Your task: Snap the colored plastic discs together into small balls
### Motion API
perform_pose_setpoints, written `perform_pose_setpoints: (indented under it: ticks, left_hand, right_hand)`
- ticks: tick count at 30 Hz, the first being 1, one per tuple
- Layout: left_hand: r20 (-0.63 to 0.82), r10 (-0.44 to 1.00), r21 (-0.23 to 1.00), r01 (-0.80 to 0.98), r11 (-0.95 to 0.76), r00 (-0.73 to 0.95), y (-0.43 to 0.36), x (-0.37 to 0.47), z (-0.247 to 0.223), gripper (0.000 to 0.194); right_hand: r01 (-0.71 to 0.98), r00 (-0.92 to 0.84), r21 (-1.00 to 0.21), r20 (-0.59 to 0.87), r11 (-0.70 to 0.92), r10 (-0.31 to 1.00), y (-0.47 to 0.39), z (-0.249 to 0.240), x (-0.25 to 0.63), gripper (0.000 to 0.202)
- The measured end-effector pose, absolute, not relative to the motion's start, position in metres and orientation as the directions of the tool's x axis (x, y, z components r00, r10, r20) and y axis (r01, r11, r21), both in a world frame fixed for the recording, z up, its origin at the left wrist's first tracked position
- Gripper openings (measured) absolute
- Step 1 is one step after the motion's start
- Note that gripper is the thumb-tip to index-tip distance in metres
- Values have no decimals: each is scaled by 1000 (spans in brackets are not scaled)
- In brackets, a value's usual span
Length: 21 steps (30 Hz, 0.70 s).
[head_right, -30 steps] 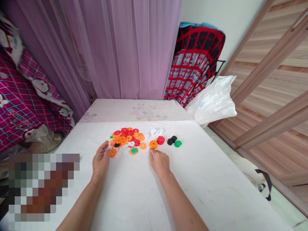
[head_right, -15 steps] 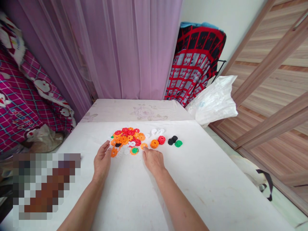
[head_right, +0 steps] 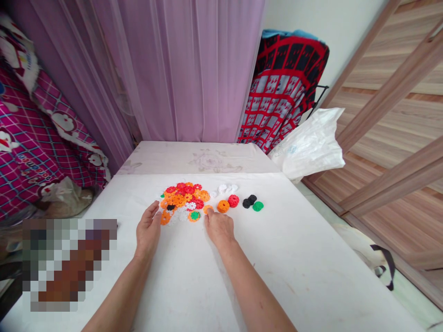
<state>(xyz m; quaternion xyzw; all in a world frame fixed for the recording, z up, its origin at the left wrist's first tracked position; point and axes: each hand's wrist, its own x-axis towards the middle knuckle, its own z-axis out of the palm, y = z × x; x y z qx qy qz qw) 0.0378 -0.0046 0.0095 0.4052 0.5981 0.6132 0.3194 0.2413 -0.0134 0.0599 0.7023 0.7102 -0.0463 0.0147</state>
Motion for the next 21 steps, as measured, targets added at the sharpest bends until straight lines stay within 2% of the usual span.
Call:
perform_pose_setpoints:
  ticks: [9, 11, 16, 21]
  left_hand:
    - [130, 867, 991, 93, -98, -482, -4, 40, 10, 35]
    - [128, 866, 991, 88, -97, -483, -4, 40, 11, 35]
    - [113, 864, 993, 75, -87, -490, -5, 41, 13, 34]
    - [113, 868, 993, 73, -88, -484, -3, 40, 8, 35]
  right_hand:
    - [998, 36, -50, -83, -40, 996, -22, 60, 249, 31]
    - [996, 29, -80, -38, -32, 999, -23, 62, 244, 30]
    - [978, -95, -176, 79, 108, 992, -21, 59, 223, 32]
    - [969, -67, -231, 110, 91, 992, -17, 50, 209, 23]
